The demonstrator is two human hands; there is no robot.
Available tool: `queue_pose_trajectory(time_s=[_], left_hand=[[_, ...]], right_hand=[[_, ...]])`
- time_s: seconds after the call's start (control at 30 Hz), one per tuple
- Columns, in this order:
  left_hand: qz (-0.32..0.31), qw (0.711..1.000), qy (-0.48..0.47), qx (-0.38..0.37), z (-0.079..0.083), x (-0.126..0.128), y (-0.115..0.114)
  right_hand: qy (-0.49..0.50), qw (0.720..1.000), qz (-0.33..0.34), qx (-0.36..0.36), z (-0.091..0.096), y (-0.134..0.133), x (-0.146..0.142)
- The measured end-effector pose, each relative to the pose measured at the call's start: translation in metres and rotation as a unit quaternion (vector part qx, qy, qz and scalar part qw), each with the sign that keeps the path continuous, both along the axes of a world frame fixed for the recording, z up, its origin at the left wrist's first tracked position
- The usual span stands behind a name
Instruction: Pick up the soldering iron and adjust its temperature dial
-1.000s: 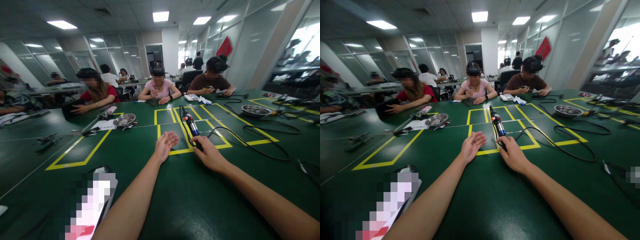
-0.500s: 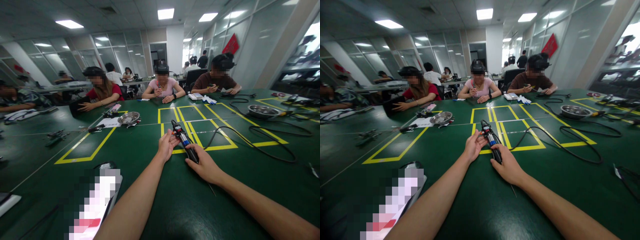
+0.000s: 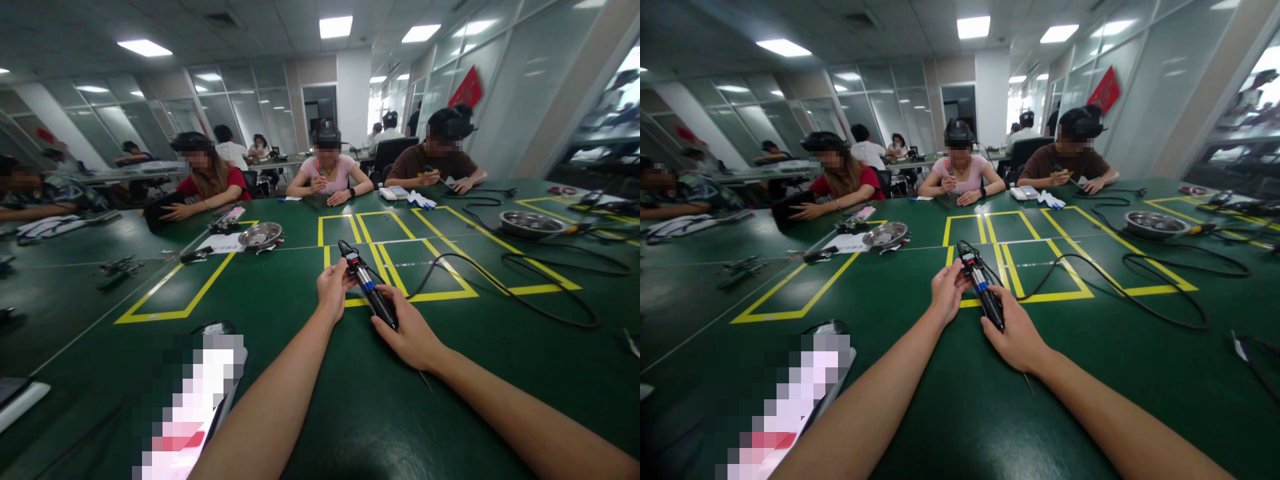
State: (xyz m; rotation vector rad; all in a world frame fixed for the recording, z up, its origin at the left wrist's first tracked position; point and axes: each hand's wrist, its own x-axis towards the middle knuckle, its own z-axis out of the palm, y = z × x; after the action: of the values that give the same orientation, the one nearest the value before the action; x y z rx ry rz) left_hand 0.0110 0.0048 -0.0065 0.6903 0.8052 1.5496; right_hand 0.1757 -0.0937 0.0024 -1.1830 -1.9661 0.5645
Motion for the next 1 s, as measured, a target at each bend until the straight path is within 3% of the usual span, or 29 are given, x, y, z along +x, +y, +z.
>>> queue_pose_trajectory(time_s=[0.23,0.53,0.73,1.0], left_hand=[[0.032,0.999,0.006,-0.002,-0.004,0.0,0.003],[0.022,0.999,0.022,-0.012,-0.008,0.0,0.006],[0.009,1.0,0.024,-0.013,-0.007,0.001,0.005],[-0.024,0.999,0.001,-0.021,-0.009,-0.002,0.006]], right_hand=[[0.014,1.0,0.015,-0.001,0.001,0.0,0.0],[0.088,0.99,-0.019,-0.109,-0.002,0.009,0.005],[0.186,0.964,0.026,-0.19,-0.008,0.019,0.008],[0.234,0.948,0.036,-0.214,-0.011,0.022,0.009]])
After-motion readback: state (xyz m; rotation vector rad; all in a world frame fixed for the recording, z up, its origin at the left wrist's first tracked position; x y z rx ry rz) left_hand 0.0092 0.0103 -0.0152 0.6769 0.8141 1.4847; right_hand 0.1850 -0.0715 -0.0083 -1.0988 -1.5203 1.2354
